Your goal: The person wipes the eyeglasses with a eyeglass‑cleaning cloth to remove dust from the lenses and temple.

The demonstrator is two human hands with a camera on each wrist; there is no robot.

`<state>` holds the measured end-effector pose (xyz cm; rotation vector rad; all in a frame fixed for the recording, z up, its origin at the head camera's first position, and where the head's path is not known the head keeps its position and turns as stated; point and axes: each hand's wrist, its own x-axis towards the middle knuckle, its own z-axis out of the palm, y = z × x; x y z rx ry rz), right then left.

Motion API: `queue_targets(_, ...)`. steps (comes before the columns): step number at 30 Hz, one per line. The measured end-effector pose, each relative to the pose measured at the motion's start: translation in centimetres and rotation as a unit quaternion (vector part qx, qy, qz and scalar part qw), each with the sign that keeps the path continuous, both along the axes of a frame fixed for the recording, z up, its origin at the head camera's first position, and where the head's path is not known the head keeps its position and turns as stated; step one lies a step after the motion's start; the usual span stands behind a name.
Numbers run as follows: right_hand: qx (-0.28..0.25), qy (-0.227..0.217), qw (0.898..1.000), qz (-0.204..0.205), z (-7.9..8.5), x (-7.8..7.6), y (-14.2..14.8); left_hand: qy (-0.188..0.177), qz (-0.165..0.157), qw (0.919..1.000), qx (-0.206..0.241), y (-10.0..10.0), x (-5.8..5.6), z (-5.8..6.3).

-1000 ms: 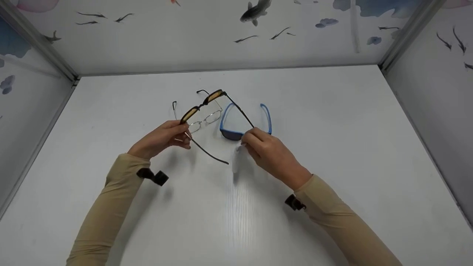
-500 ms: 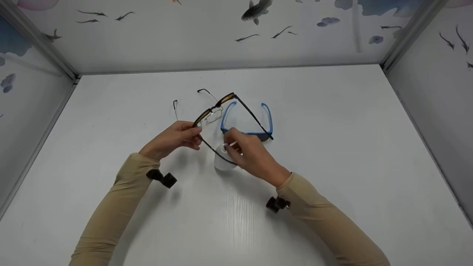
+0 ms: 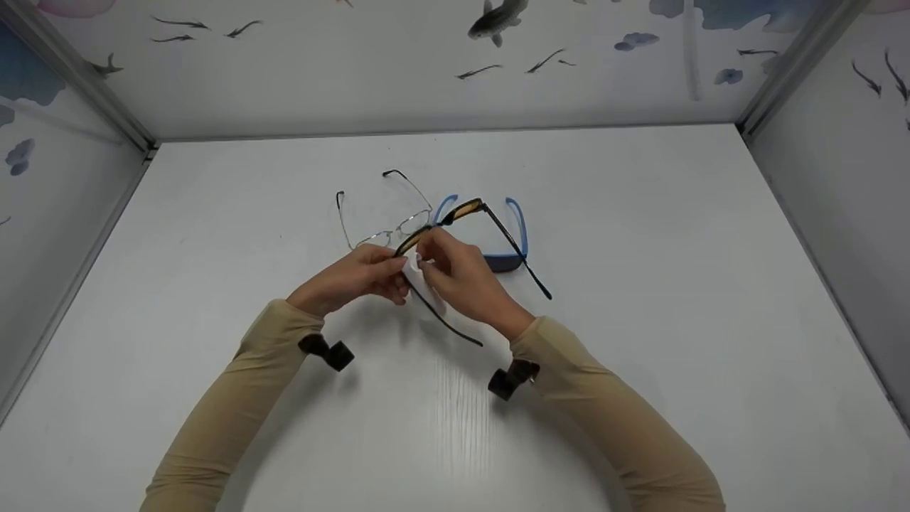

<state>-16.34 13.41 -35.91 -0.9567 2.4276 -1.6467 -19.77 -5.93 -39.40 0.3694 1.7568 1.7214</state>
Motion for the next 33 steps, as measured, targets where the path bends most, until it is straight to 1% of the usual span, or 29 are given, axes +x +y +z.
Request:
queue_targets(2,-0.010,0.003,1.000,-0.011,0.1,0.0,-0.2,0.000,-0.006,0.9999,0.010,0.0,0.3,0.5)
queue_targets(6,-0.013,0.016,0.999,-0.035,0.0,0.1,-0.4,0.003,-0.016,0.9997,0.016,-0.1,1.0,1.6)
queue_targets(7,-0.012,0.017,0.999,-0.037,0.0,0.1,-0.4,0.002,-0.018,0.9997,0.015,-0.1,1.2,1.8)
queue_targets(9,-0.010,0.016,0.999,-0.033,0.0,0.1,-0.4,-0.001,-0.021,0.9997,0.014,-0.1,1.3,1.8)
queue_targets(11,-0.010,0.008,1.000,-0.023,-0.1,0.2,-0.1,-0.001,-0.019,0.9997,0.013,-0.1,1.2,1.7)
queue_targets(15,-0.016,-0.006,1.000,0.012,-0.2,0.4,0.6,-0.001,-0.001,0.9999,0.011,-0.2,0.5,0.5)
queue_targets(19,-0.002,0.005,0.999,0.046,-0.6,1.0,1.7,0.002,0.029,0.9996,0.000,-0.5,0.0,-0.5)
queue_targets(24,0.026,0.021,0.995,0.095,-0.7,1.8,3.2,0.015,0.076,0.9968,-0.020,-1.2,-0.2,-0.5)
queue_targets(26,0.038,0.027,0.993,0.108,-0.5,2.0,3.7,0.019,0.089,0.9955,-0.026,-1.6,-0.2,-0.5)
queue_targets(29,0.061,0.031,0.991,0.115,-0.3,2.2,4.2,0.025,0.094,0.9947,-0.036,-2.1,-0.1,-0.5)
queue_targets(32,0.071,0.021,0.991,0.111,-0.1,2.2,4.2,0.023,0.090,0.9951,-0.035,-2.3,0.0,-0.6)
queue_targets(33,0.069,0.014,0.992,0.107,-0.1,2.2,4.1,0.020,0.086,0.9955,-0.034,-2.3,0.1,-0.2)
